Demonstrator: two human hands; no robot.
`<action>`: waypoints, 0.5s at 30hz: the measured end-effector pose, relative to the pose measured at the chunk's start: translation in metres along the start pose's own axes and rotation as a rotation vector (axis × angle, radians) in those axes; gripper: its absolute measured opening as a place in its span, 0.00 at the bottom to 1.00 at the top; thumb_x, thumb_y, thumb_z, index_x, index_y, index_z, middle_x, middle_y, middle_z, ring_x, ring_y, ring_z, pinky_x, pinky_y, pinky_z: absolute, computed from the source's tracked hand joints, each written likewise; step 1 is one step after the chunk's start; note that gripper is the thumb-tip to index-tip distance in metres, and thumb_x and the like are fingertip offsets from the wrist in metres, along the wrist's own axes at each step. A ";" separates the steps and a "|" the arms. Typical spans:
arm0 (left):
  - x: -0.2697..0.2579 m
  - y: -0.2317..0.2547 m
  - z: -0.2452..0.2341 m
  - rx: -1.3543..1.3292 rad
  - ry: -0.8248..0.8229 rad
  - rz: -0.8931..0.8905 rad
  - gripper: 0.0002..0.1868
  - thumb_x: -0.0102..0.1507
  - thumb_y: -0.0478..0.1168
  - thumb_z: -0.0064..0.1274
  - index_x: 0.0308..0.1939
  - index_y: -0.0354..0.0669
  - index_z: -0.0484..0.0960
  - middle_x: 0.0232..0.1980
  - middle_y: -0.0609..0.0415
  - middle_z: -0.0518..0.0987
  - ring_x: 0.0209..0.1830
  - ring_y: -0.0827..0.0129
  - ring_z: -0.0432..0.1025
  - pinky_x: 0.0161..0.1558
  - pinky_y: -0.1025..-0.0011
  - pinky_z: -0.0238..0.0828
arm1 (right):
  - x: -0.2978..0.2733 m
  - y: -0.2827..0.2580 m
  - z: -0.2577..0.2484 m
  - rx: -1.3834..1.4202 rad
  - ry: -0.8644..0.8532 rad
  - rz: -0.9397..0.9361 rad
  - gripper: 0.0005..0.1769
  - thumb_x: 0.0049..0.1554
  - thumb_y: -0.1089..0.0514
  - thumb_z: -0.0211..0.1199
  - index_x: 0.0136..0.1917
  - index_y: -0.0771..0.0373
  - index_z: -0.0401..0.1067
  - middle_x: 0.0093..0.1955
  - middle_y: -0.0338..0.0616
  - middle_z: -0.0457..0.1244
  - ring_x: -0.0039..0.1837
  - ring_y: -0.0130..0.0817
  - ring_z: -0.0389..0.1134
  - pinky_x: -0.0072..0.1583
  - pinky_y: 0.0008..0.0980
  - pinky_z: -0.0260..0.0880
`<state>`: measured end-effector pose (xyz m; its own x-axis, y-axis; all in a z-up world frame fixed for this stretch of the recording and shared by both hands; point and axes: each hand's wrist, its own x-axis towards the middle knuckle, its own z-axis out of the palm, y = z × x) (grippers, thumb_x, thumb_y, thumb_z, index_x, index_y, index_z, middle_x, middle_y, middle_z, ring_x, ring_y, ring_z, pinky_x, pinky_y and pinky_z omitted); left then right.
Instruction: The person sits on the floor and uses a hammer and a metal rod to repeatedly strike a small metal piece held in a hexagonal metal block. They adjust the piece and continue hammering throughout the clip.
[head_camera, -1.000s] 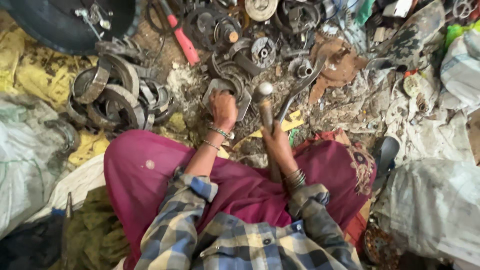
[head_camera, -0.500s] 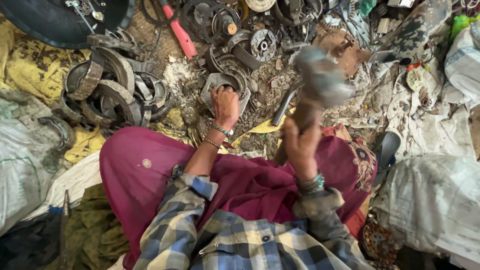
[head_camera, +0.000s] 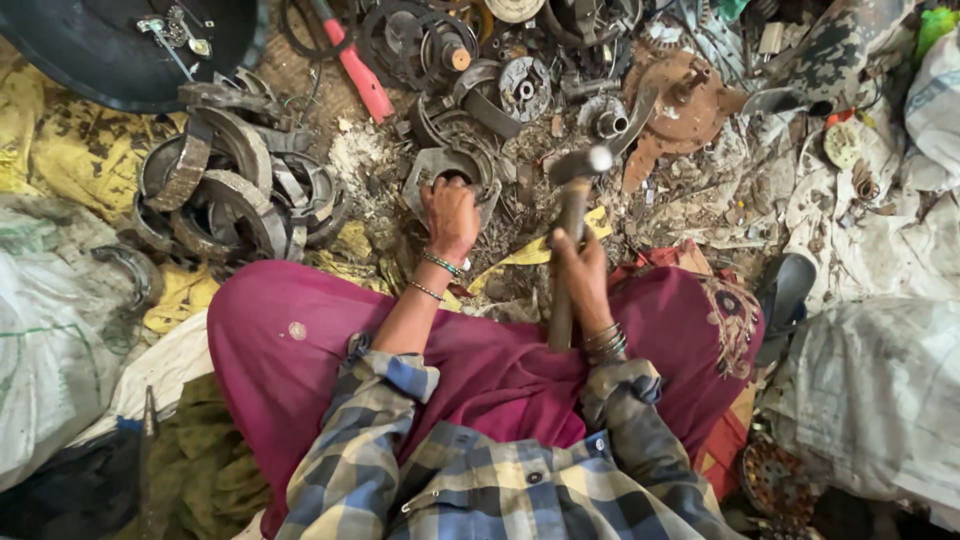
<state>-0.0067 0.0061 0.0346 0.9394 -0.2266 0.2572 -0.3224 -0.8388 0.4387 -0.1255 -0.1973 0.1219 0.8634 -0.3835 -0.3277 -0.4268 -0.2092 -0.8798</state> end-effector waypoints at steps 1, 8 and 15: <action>0.000 0.002 -0.005 -0.013 -0.009 -0.013 0.10 0.54 0.45 0.62 0.37 0.48 0.88 0.48 0.49 0.81 0.57 0.50 0.70 0.59 0.46 0.57 | 0.004 0.000 -0.005 0.071 0.044 -0.026 0.26 0.61 0.48 0.63 0.62 0.69 0.64 0.39 0.40 0.66 0.32 0.27 0.67 0.34 0.30 0.74; 0.008 0.017 -0.026 0.000 -0.062 -0.070 0.26 0.55 0.57 0.67 0.47 0.42 0.87 0.49 0.46 0.81 0.55 0.51 0.70 0.56 0.48 0.59 | 0.057 0.069 -0.044 0.367 0.335 0.048 0.20 0.60 0.53 0.64 0.56 0.69 0.65 0.38 0.40 0.63 0.34 0.29 0.64 0.36 0.31 0.68; 0.006 0.002 -0.006 -0.159 0.024 -0.101 0.22 0.55 0.50 0.68 0.49 0.44 0.88 0.52 0.43 0.82 0.54 0.51 0.74 0.56 0.55 0.66 | 0.097 0.152 -0.055 0.684 0.345 0.259 0.11 0.55 0.56 0.64 0.45 0.66 0.69 0.35 0.42 0.63 0.33 0.34 0.64 0.37 0.34 0.66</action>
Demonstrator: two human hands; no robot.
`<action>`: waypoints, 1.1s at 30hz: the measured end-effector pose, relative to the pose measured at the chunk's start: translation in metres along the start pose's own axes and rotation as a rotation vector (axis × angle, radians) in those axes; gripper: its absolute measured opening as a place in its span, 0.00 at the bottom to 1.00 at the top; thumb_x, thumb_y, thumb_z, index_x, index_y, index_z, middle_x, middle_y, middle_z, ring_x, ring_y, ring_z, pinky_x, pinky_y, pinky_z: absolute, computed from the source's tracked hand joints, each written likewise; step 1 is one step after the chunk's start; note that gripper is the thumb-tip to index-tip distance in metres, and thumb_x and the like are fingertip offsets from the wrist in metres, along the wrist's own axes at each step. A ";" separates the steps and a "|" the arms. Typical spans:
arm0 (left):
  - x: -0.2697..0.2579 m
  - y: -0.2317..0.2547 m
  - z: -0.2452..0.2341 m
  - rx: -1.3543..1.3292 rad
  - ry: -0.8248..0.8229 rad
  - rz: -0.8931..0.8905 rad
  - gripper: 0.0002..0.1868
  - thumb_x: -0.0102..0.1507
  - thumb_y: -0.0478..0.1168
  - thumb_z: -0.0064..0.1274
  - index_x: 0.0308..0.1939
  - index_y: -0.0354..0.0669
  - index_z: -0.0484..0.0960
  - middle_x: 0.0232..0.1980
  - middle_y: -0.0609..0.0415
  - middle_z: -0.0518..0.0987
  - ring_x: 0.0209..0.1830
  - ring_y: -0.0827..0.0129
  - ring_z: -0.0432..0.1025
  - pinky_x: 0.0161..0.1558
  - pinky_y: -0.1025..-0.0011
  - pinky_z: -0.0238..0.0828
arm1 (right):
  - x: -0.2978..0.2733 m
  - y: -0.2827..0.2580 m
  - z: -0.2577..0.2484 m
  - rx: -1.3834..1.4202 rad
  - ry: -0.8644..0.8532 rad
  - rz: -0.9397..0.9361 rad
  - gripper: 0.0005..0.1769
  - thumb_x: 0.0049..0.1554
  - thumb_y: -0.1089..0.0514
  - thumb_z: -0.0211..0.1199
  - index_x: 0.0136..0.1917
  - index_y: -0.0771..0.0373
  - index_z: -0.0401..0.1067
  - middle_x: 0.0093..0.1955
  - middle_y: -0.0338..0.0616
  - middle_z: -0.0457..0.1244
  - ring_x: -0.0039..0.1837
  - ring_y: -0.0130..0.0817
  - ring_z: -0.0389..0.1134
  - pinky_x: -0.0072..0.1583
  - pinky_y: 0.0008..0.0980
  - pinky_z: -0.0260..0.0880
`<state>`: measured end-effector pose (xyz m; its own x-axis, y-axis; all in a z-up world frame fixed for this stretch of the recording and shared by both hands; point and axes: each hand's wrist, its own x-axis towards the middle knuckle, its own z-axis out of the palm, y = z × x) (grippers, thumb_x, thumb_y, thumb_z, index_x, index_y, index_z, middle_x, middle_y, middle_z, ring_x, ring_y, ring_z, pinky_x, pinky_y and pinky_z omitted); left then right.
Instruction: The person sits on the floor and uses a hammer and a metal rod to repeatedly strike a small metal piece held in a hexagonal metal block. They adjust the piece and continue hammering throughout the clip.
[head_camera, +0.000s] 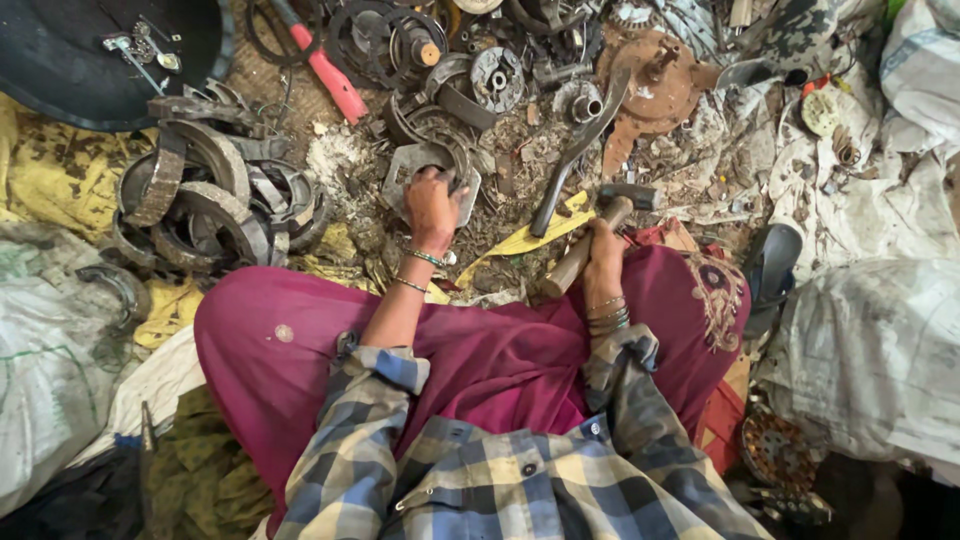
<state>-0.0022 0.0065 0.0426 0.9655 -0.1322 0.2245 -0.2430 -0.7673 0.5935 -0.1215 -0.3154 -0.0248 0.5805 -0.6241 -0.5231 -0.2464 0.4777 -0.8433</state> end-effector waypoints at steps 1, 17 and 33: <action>0.003 -0.006 0.003 -0.017 0.050 0.009 0.21 0.55 0.50 0.68 0.48 0.44 0.89 0.53 0.42 0.82 0.53 0.50 0.74 0.55 0.57 0.68 | 0.005 0.003 0.001 -0.025 0.046 -0.030 0.12 0.54 0.57 0.65 0.46 0.67 0.69 0.36 0.42 0.63 0.34 0.34 0.64 0.38 0.34 0.67; 0.015 -0.097 0.000 -0.756 -0.343 -0.560 0.18 0.68 0.45 0.55 0.57 0.37 0.83 0.45 0.50 0.84 0.39 0.71 0.70 0.43 0.66 0.68 | -0.046 -0.007 0.033 -0.844 0.067 -0.807 0.45 0.55 0.62 0.71 0.76 0.74 0.50 0.72 0.67 0.49 0.70 0.57 0.56 0.68 0.45 0.61; -0.008 -0.024 -0.056 0.027 0.012 -0.026 0.26 0.64 0.48 0.59 0.59 0.31 0.79 0.55 0.28 0.76 0.52 0.36 0.74 0.52 0.50 0.71 | -0.034 -0.089 0.066 -1.295 -0.566 -0.672 0.24 0.59 0.50 0.65 0.63 0.65 0.71 0.51 0.58 0.71 0.53 0.53 0.75 0.56 0.45 0.73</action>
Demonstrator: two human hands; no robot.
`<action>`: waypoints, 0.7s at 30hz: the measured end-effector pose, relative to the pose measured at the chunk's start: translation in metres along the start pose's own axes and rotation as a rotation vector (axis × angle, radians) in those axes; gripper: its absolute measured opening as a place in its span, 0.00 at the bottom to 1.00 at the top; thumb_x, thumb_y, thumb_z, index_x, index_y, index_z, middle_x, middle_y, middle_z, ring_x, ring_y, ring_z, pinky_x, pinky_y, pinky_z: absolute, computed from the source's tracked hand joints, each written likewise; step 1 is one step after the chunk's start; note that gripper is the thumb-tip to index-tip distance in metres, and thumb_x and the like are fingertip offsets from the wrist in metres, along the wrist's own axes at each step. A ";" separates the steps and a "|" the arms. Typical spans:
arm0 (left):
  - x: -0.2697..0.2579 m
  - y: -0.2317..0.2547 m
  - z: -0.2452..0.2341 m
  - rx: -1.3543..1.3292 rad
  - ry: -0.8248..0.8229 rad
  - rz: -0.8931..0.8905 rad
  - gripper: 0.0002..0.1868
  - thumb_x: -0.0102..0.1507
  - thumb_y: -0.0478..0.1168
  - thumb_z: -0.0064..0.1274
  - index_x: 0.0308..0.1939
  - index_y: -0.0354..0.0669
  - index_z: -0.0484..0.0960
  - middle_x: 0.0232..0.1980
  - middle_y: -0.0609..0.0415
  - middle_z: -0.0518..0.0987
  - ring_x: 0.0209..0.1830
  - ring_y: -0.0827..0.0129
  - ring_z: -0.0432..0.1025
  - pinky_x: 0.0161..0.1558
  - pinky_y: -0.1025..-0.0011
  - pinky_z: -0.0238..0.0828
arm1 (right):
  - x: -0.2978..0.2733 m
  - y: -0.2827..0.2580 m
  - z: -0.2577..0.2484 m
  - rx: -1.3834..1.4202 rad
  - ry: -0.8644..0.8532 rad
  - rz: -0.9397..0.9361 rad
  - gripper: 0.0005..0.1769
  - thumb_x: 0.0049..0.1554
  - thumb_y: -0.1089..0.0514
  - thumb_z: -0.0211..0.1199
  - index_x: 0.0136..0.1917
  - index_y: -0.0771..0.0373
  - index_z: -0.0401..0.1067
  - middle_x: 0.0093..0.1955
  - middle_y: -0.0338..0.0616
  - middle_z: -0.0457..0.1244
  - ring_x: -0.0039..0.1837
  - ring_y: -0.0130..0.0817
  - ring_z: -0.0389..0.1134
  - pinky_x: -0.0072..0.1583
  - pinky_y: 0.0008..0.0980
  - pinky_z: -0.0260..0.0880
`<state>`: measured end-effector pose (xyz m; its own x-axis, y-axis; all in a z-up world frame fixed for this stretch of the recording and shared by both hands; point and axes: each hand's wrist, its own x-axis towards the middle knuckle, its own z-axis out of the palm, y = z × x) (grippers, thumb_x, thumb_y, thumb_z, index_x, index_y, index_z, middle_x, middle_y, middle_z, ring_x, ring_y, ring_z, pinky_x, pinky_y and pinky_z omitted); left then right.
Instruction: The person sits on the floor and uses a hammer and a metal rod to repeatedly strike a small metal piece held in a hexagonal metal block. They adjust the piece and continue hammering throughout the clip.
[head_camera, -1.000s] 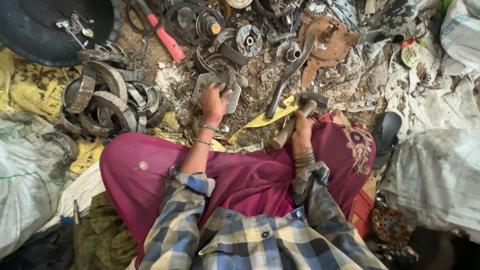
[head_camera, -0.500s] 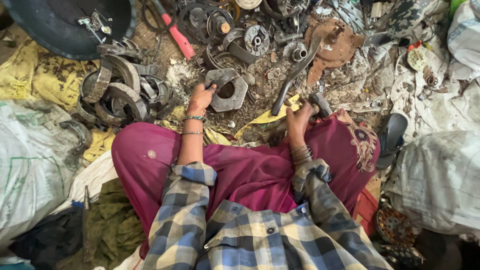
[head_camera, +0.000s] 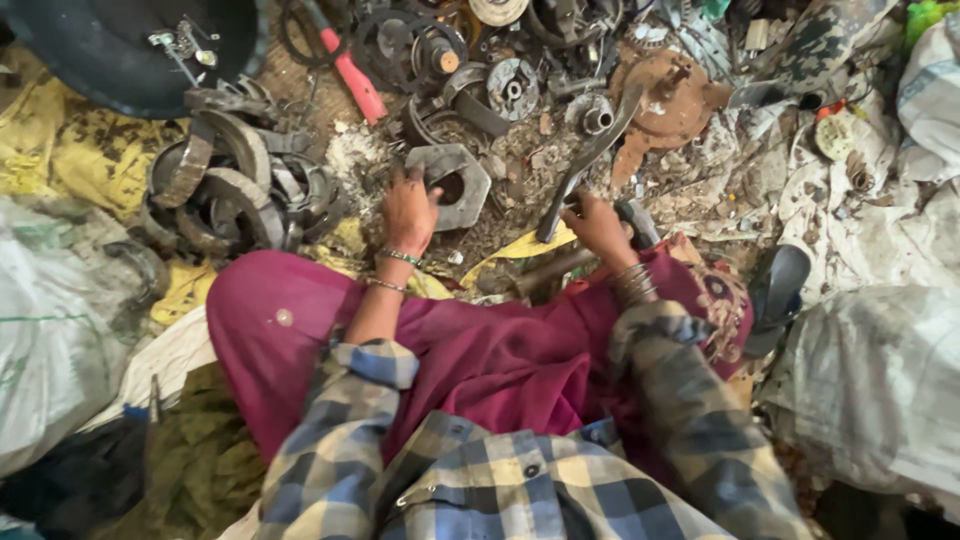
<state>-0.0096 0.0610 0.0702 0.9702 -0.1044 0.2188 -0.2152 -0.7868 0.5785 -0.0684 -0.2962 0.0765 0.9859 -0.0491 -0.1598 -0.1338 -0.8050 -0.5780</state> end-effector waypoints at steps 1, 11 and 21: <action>0.001 0.003 -0.004 0.027 -0.001 0.024 0.23 0.64 0.44 0.57 0.59 0.33 0.79 0.55 0.31 0.77 0.51 0.37 0.75 0.51 0.50 0.72 | 0.003 0.011 0.013 -0.049 0.074 -0.026 0.26 0.57 0.50 0.66 0.63 0.66 0.70 0.50 0.61 0.70 0.52 0.57 0.74 0.54 0.47 0.73; 0.029 0.020 -0.028 0.138 -0.262 0.047 0.30 0.58 0.45 0.65 0.60 0.33 0.77 0.56 0.32 0.76 0.45 0.40 0.77 0.43 0.52 0.75 | 0.030 0.044 0.077 -0.237 0.204 0.210 0.34 0.57 0.40 0.67 0.56 0.72 0.62 0.43 0.66 0.68 0.47 0.65 0.71 0.49 0.56 0.72; 0.034 0.017 -0.013 0.158 -0.230 -0.005 0.22 0.58 0.42 0.65 0.54 0.38 0.82 0.52 0.38 0.79 0.45 0.44 0.77 0.45 0.54 0.74 | 0.042 0.022 0.051 -0.167 0.155 0.311 0.32 0.51 0.37 0.70 0.51 0.68 0.72 0.43 0.61 0.69 0.48 0.60 0.72 0.50 0.52 0.72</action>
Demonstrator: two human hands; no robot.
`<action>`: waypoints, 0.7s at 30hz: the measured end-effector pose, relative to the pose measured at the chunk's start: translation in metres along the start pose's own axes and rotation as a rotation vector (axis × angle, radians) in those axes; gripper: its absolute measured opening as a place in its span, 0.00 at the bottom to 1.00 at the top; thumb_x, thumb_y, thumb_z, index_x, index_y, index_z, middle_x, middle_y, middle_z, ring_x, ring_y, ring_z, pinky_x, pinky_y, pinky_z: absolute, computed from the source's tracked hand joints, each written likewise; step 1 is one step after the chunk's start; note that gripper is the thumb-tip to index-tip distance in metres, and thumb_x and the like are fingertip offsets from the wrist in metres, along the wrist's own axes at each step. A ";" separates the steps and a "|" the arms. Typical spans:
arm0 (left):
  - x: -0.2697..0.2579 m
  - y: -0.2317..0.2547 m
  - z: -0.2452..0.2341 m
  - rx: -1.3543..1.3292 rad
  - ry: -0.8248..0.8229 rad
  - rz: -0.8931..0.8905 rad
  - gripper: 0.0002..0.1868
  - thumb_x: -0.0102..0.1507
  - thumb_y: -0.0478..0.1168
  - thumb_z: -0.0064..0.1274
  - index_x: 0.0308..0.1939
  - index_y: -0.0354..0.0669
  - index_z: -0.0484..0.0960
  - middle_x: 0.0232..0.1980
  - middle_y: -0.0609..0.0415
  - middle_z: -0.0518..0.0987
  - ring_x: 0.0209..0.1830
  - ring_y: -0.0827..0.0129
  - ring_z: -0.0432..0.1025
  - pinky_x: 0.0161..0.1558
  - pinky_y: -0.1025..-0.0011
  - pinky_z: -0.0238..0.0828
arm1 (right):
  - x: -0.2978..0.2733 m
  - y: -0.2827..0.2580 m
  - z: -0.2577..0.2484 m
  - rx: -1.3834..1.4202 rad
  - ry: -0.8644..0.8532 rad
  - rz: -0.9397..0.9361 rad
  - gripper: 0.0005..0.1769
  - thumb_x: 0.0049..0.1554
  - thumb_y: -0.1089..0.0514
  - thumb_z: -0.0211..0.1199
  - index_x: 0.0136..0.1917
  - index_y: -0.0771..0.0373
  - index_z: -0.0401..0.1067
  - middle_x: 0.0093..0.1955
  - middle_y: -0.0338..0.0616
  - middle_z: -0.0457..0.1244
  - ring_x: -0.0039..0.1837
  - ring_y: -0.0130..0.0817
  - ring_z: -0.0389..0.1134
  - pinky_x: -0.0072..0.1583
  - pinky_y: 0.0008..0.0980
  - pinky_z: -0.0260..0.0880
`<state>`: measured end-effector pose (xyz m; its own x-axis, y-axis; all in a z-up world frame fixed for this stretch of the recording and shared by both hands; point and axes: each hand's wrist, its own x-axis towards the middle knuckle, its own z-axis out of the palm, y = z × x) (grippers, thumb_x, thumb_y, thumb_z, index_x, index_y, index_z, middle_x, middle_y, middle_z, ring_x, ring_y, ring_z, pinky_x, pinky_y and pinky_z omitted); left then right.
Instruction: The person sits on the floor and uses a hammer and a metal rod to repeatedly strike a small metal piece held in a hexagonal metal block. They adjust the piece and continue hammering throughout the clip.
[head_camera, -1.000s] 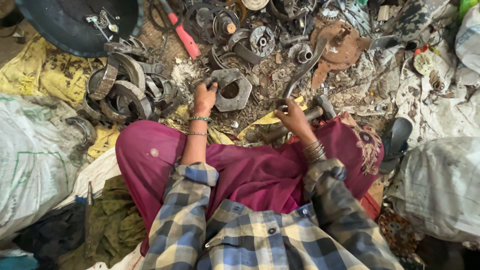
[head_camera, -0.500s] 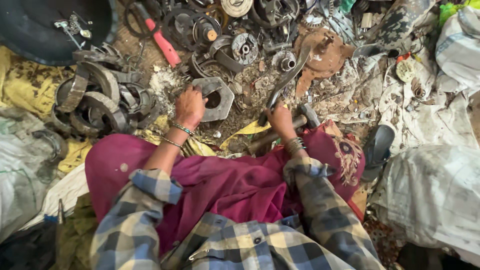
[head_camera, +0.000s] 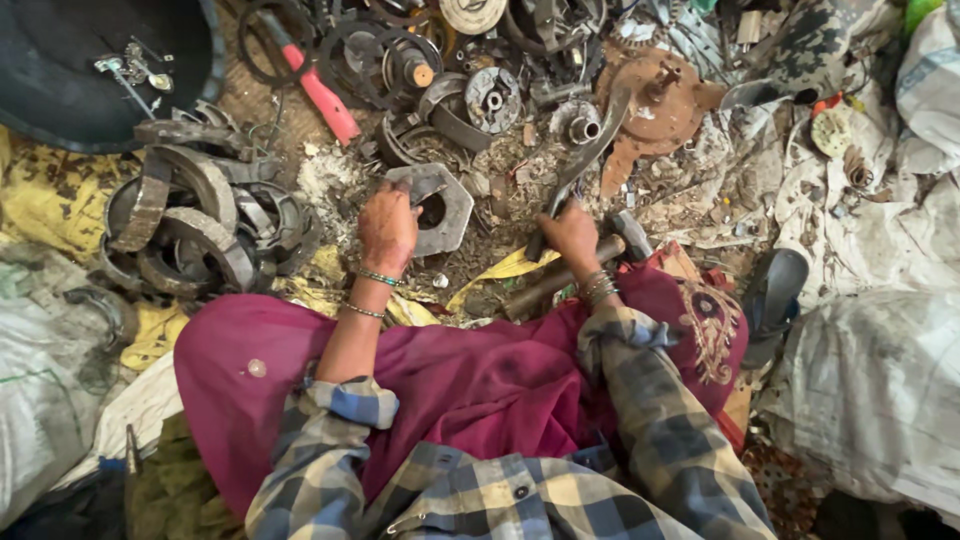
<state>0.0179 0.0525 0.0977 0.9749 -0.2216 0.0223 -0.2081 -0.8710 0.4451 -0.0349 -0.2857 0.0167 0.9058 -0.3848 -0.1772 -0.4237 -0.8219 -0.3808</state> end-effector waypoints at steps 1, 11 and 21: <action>0.001 -0.003 0.003 -0.017 0.025 0.017 0.22 0.58 0.42 0.65 0.53 0.37 0.82 0.51 0.38 0.80 0.44 0.45 0.78 0.45 0.54 0.74 | 0.002 -0.001 -0.007 0.077 -0.064 0.075 0.30 0.51 0.38 0.69 0.50 0.68 0.72 0.42 0.59 0.70 0.46 0.56 0.73 0.49 0.49 0.72; 0.006 -0.016 0.014 -0.084 0.129 0.029 0.18 0.57 0.41 0.65 0.48 0.37 0.84 0.46 0.41 0.82 0.43 0.46 0.78 0.44 0.54 0.74 | -0.004 -0.003 -0.029 1.221 -0.286 0.363 0.11 0.57 0.57 0.60 0.50 0.67 0.71 0.40 0.44 0.65 0.37 0.33 0.67 0.40 0.30 0.71; 0.008 -0.014 0.013 -0.052 0.079 -0.011 0.16 0.58 0.42 0.66 0.47 0.39 0.85 0.42 0.40 0.82 0.40 0.46 0.79 0.41 0.54 0.75 | -0.033 -0.022 -0.042 1.054 -0.100 0.230 0.06 0.63 0.64 0.55 0.54 0.65 0.64 0.38 0.44 0.64 0.33 0.30 0.63 0.33 0.28 0.65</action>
<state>0.0278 0.0571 0.0798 0.9807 -0.1753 0.0870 -0.1953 -0.8487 0.4916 -0.0559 -0.2723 0.0686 0.8211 -0.4084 -0.3988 -0.4124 0.0588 -0.9091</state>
